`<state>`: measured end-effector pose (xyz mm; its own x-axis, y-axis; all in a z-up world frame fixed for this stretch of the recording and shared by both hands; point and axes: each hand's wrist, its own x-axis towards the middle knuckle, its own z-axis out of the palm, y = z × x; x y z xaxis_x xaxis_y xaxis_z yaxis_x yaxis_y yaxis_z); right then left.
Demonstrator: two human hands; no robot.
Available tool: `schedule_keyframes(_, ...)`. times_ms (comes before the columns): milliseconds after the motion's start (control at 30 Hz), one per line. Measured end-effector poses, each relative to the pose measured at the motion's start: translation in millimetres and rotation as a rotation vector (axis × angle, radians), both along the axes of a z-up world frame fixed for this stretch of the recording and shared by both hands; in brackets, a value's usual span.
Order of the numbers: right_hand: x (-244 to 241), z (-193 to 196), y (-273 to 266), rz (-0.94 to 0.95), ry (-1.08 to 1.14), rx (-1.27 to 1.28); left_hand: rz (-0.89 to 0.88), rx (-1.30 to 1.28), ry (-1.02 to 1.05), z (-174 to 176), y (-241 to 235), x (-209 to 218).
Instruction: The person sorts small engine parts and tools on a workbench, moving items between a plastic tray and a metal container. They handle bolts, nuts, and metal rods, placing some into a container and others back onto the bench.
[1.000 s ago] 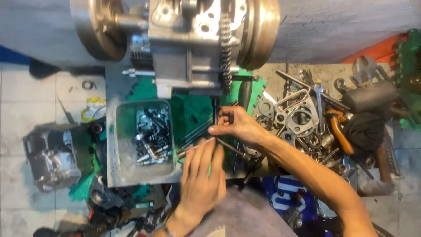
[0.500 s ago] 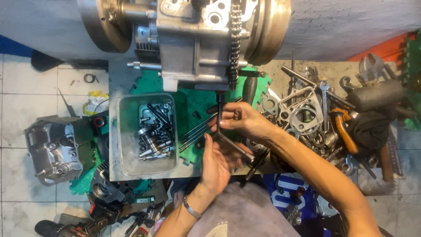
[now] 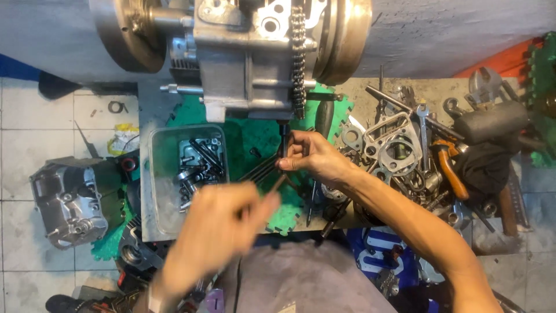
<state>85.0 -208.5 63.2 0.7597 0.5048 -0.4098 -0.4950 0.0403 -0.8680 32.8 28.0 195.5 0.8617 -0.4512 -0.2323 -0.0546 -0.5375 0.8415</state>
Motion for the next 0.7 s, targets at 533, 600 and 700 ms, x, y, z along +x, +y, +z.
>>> schedule_keyframes(533,-18,4,12,-0.066,-0.110,-0.159,0.210,-0.291,0.213,-133,-48,76)
schedule_keyframes(600,-15,11,9,-0.023,-0.045,-0.050,0.242,-0.343,0.333,-130,-44,74)
schedule_keyframes(700,-6,12,3,0.057,0.031,0.105,0.261,-0.431,0.472,-136,-33,76)
